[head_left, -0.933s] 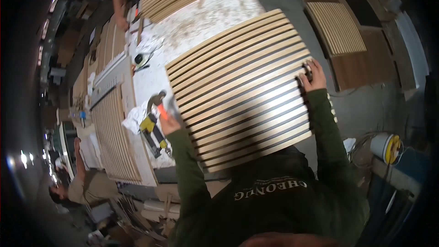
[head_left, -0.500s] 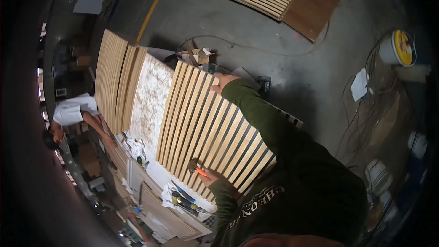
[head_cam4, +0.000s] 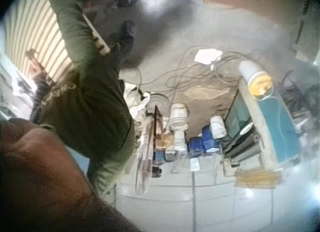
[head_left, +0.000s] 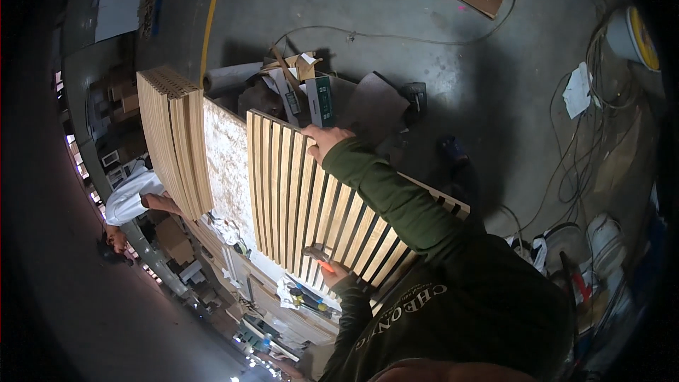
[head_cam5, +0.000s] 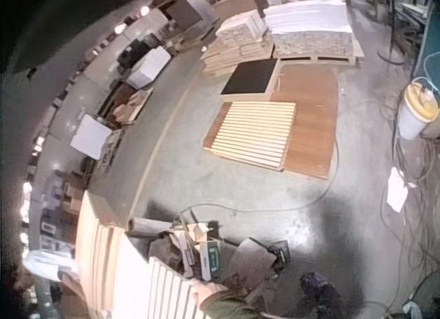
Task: The person taps the slats of a wooden panel with a hammer, positions a black board onto the wooden frame, and fastens it in place using a pneumatic nail gun.
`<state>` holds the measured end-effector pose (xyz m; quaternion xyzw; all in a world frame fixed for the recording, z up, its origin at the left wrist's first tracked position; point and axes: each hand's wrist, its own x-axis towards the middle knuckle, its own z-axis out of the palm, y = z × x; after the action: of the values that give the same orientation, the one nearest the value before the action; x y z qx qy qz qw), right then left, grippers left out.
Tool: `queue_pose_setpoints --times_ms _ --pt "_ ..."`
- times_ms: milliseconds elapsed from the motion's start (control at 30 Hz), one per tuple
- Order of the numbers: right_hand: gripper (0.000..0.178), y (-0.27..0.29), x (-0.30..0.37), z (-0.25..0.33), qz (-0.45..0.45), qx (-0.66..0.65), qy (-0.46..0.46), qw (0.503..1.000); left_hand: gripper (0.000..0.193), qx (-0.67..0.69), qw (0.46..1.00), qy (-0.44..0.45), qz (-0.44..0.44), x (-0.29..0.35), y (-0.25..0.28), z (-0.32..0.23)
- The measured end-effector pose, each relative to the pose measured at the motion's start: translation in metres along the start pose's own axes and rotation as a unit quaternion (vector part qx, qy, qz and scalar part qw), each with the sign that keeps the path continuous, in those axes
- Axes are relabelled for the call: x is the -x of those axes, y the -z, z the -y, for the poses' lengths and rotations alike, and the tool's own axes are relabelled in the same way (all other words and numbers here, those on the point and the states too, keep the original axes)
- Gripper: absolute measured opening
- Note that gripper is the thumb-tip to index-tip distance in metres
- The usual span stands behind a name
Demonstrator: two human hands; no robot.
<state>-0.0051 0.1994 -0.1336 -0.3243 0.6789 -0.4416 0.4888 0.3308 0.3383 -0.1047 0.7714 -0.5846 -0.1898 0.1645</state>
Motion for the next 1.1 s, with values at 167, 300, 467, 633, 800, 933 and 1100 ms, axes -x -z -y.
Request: queue_pose_setpoints --times_ms 167,300,467,633,800,933,1100 --pt "0.029 0.003 -0.004 -0.004 0.008 0.009 -0.012 1.000 0.012 0.009 1.000 0.002 -0.007 0.010 -0.008 -0.036" --pt "0.028 0.007 -0.003 0.001 0.000 0.012 0.005 1.000 0.011 0.003 1.000 -0.019 -0.014 0.007 -0.008 -0.030" --pt "0.032 0.005 -0.008 0.001 0.036 0.017 -0.048 0.998 0.012 0.003 0.999 -0.043 -0.028 0.007 -0.009 -0.032" --pt "0.040 -0.002 -0.005 -0.002 0.020 0.035 0.006 0.999 0.011 0.000 0.999 -0.021 -0.033 0.011 -0.011 -0.044" --pt "0.042 -0.004 -0.005 0.001 0.028 0.036 -0.013 0.999 0.015 -0.005 0.999 -0.013 -0.029 -0.002 -0.001 0.010" --pt "0.043 0.002 -0.002 -0.001 0.004 0.053 -0.011 0.999 0.018 -0.017 1.000 -0.002 -0.023 0.002 -0.005 -0.001" --pt "0.042 0.003 0.002 -0.003 -0.016 0.069 0.019 0.997 0.017 -0.034 0.998 -0.030 -0.031 0.006 -0.002 -0.020"
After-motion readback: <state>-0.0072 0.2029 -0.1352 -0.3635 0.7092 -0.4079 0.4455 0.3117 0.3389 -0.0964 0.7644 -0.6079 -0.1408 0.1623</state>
